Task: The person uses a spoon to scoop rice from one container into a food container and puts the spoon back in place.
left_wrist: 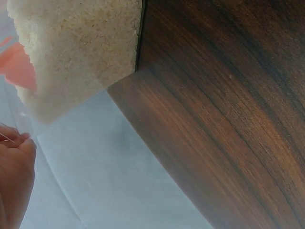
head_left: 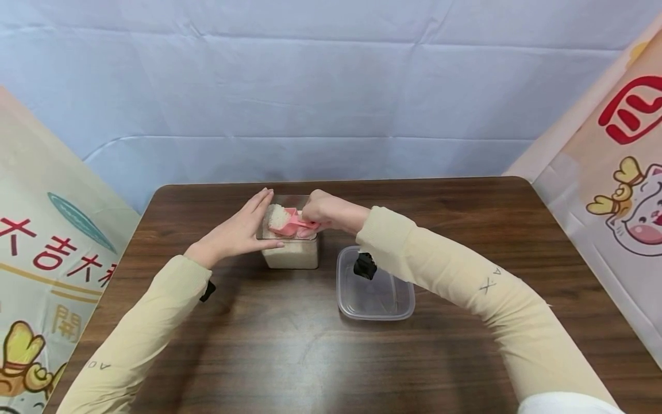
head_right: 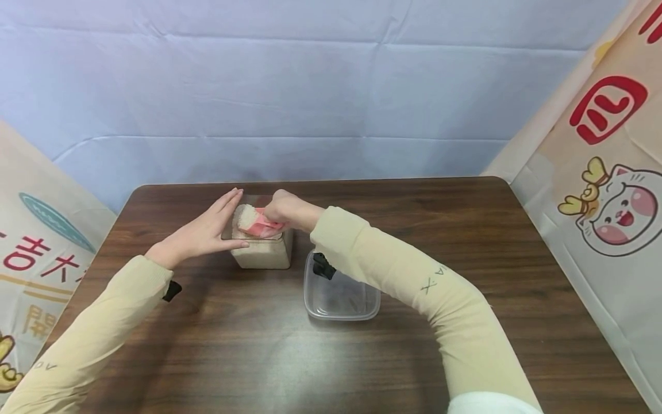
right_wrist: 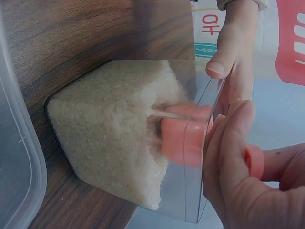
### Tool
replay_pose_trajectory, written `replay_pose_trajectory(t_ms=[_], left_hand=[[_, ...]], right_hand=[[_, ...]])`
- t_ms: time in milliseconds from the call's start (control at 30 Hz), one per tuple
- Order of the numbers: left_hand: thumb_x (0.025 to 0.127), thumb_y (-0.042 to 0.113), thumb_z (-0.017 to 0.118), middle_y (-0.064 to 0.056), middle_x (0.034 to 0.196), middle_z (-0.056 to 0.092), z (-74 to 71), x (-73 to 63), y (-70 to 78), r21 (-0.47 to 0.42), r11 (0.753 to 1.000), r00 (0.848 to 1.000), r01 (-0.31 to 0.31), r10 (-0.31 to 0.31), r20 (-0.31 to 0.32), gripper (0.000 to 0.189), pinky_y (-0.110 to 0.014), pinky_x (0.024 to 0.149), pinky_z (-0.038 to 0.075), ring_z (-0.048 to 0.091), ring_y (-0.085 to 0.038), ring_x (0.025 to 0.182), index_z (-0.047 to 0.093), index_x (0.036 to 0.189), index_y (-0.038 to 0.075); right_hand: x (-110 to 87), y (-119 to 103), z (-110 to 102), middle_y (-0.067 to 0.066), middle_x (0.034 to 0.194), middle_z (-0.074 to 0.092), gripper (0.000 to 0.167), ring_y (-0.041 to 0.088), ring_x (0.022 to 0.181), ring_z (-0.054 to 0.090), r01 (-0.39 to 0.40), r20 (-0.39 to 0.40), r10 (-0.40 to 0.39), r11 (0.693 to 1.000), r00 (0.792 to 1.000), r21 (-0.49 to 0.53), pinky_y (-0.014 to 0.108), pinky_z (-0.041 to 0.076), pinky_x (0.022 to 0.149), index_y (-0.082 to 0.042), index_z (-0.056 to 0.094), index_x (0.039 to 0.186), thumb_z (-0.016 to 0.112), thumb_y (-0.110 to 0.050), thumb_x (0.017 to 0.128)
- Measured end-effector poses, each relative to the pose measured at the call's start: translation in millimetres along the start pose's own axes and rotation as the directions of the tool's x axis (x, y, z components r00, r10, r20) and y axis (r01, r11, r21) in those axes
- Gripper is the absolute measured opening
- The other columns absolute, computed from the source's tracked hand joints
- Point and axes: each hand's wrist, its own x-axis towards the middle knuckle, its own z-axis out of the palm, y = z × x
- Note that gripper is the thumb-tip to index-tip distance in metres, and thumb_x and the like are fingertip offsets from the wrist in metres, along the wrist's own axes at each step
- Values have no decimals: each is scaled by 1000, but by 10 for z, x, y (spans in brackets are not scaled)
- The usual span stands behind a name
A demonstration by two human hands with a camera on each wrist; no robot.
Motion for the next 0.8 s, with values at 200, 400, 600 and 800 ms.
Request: replay_pose_trajectory(t_ms=[200, 400, 600, 800], left_hand=[[76, 61, 60, -14, 151, 4, 9, 4, -6, -4, 1000, 1000, 3, -3, -1, 108, -42, 107, 22, 5, -25, 138, 6, 145, -2], [76, 60, 60, -15, 151, 5, 1, 6, -3, -10, 1000, 1000, -3, 3, -4, 107, -43, 107, 23, 5, -25, 138, 8, 144, -4], [76, 62, 59, -13, 152, 3, -13, -3, 12, -13, 1000, 1000, 10, -10, 11, 108, -43, 107, 23, 4, -24, 139, 4, 145, 0], [76, 64, 57, -12, 152, 2, -10, -14, 12, -5, 1000, 1000, 11, -11, 10, 108, -42, 107, 23, 3, -23, 139, 3, 146, 1]], right_hand=[[-7, 20, -17, 12, 72, 41, 17, 13, 47, 56, 1, 12, -2, 997, 1000, 71, 20, 51, 53, 3, 40, 71, 39, 9, 87], [10, 61, -31, 13, 73, 46, 11, 12, 45, 55, 9, 18, -12, 992, 1000, 123, 20, 52, 56, 10, 50, 88, 40, 7, 89], [36, 87, -56, 15, 74, 55, 30, 11, 47, 57, 14, 27, -18, 991, 999, 136, 19, 51, 53, 14, 48, 119, 40, 5, 92], [45, 105, -82, 17, 78, 57, 34, 12, 46, 58, 12, 33, -17, 988, 999, 157, 18, 50, 51, 13, 46, 125, 41, 5, 92]])
